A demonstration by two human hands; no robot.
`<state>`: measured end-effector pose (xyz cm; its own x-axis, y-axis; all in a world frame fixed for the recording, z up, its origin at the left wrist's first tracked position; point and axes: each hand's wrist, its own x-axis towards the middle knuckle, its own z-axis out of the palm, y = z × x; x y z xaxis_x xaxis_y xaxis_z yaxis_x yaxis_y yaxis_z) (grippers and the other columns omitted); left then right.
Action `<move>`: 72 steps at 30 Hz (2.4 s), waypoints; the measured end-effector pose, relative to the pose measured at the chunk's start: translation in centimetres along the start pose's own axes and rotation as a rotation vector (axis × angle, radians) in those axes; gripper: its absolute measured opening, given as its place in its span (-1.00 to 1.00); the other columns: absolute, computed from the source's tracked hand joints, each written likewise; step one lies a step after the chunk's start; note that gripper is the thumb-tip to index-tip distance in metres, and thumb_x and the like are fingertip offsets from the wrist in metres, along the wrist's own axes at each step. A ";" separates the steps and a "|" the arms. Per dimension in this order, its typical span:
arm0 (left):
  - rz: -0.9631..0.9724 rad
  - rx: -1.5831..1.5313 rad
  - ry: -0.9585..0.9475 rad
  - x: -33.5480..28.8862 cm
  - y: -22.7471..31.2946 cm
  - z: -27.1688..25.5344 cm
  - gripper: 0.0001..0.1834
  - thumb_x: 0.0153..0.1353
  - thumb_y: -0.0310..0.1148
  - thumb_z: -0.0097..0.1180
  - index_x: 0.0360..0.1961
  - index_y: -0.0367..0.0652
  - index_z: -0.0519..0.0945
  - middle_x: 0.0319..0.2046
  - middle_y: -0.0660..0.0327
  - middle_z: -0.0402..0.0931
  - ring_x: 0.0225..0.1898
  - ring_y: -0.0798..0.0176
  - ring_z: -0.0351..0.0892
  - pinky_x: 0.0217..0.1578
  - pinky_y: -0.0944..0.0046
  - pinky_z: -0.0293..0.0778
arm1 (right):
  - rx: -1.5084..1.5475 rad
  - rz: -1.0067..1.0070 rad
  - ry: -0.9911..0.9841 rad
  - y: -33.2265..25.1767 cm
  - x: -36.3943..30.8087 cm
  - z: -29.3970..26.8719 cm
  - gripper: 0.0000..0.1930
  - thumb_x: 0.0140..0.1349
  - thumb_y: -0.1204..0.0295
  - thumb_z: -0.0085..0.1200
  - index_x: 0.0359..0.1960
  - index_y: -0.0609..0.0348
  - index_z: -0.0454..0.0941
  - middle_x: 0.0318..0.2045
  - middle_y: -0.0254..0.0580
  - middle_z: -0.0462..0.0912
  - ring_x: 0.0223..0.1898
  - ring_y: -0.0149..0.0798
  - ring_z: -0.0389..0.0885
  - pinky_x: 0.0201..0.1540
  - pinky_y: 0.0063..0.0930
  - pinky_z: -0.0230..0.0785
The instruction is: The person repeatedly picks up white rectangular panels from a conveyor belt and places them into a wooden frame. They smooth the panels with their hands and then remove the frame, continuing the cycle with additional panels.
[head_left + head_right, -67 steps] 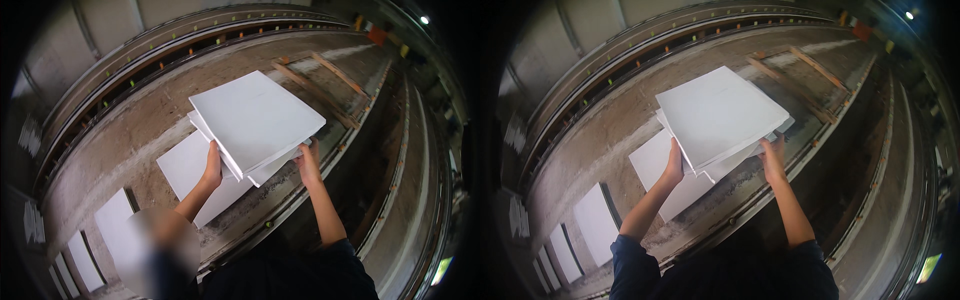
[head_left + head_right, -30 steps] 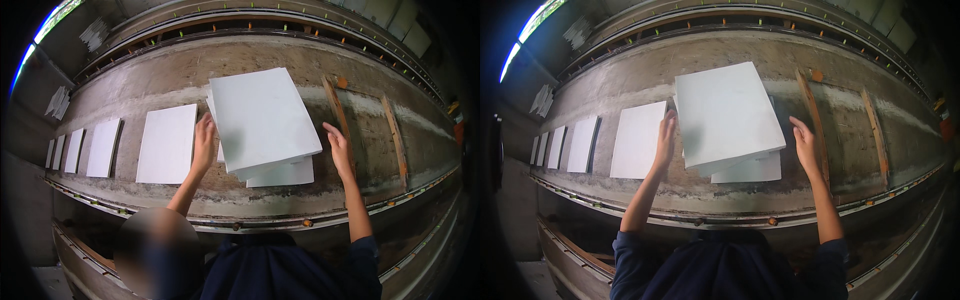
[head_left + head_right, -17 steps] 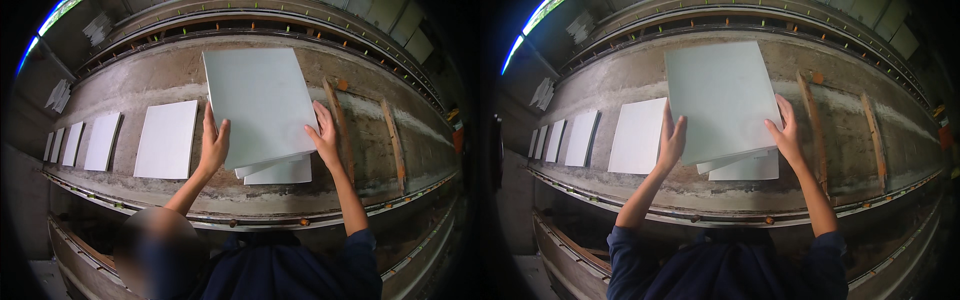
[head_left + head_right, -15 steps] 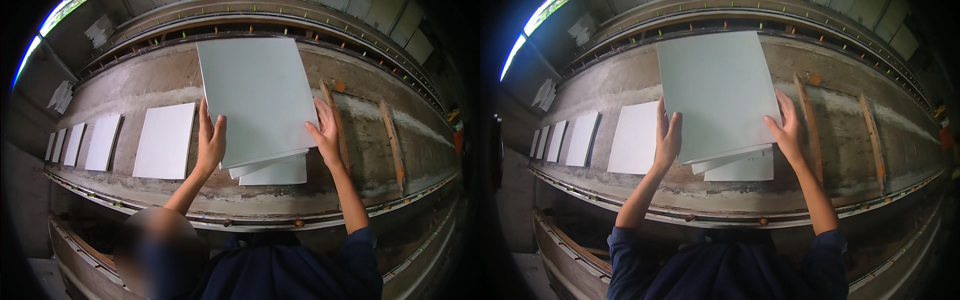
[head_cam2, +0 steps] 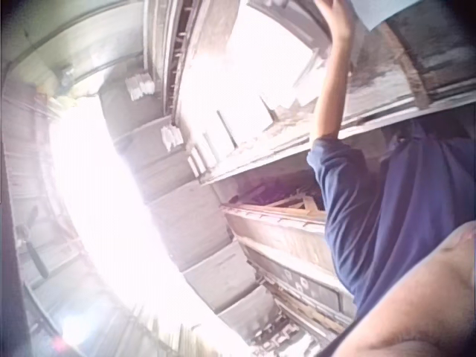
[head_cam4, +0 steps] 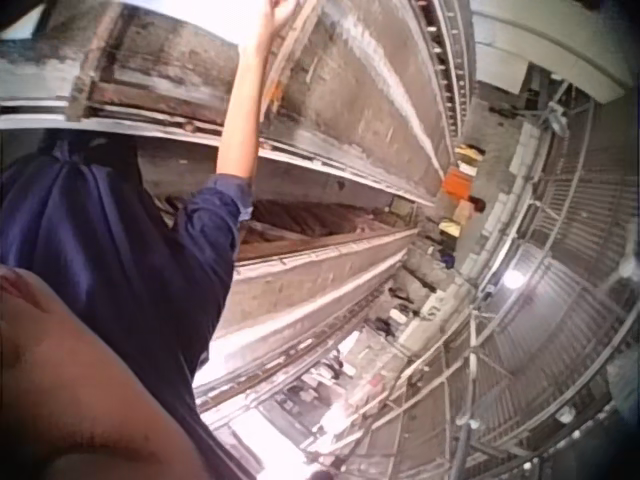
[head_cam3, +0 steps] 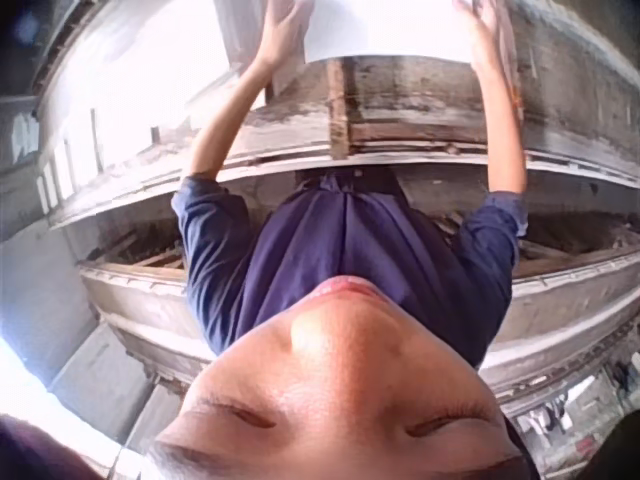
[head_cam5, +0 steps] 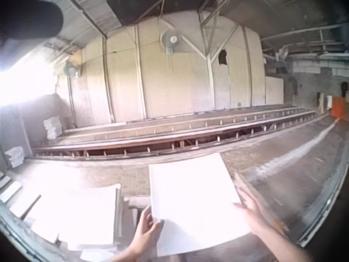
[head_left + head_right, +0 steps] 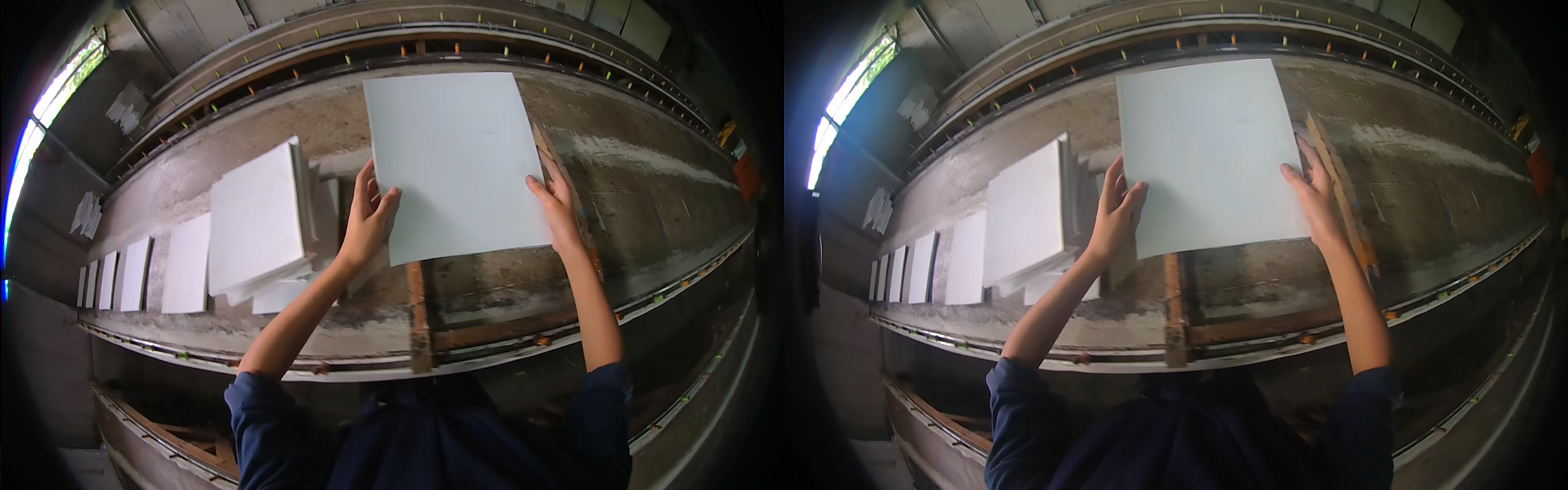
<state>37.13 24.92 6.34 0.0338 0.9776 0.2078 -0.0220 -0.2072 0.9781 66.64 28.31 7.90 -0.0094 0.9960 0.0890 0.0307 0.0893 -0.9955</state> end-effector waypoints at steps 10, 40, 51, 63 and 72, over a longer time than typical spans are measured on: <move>0.176 1.108 -0.085 -0.5 -6.6 4.5 -0.57 0.26 -0.36 -0.03 0.12 -0.34 0.36 0.23 -0.05 0.13 0.33 -0.18 -0.07 0.28 -0.06 0.02 | 0.042 0.200 -0.011 9.1 -0.3 -9.7 -0.43 0.25 0.48 0.00 0.30 0.25 0.17 0.13 -0.11 0.45 0.10 -0.37 0.41 0.15 -0.50 0.21; 0.129 1.231 0.050 -1.5 -9.2 6.2 -0.67 -0.04 -0.32 0.28 -0.31 -0.37 0.61 0.34 0.00 -0.06 0.35 -0.22 -0.20 0.25 -0.24 -0.03 | -0.136 0.288 -0.030 12.8 -1.7 -7.5 -0.41 0.21 0.46 0.06 0.28 0.28 0.20 0.16 -0.04 0.41 0.13 -0.31 0.39 0.21 -0.47 0.16; 0.073 1.227 0.003 -1.6 -9.0 5.9 -0.59 -0.09 -0.29 0.35 -0.20 -0.31 0.64 0.35 0.01 -0.10 0.34 -0.20 -0.18 0.27 -0.17 -0.01 | -0.682 0.003 0.019 13.3 -1.9 -7.2 -0.46 0.15 0.35 0.15 0.18 0.24 0.36 -0.14 0.06 0.48 -0.11 -0.08 0.51 -0.03 -0.35 0.35; 0.100 1.219 -0.013 -1.4 -8.8 6.3 -0.53 -0.10 -0.22 0.37 -0.14 -0.21 0.65 0.34 0.04 -0.09 0.34 -0.19 -0.20 0.28 -0.17 -0.06 | -0.724 -0.110 0.057 14.9 -0.7 -7.8 -0.48 0.10 0.34 0.21 0.12 0.23 0.43 -0.06 0.03 0.45 0.02 0.02 0.34 0.10 -0.22 0.24; 0.113 1.211 -0.009 -1.6 -8.8 6.2 -0.51 -0.12 -0.17 0.38 -0.14 -0.15 0.66 0.35 0.04 -0.07 0.34 -0.18 -0.20 0.28 -0.18 -0.05 | -0.729 -0.177 0.064 16.3 -0.9 -8.7 -0.48 0.06 0.37 0.25 0.09 0.22 0.46 -0.06 -0.02 0.42 0.04 -0.03 0.32 0.14 -0.22 0.19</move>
<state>43.48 25.00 -2.54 0.0988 0.9524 0.2885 0.9217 -0.1969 0.3342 75.80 28.89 -8.18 -0.0184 0.9628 0.2695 0.6885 0.2077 -0.6949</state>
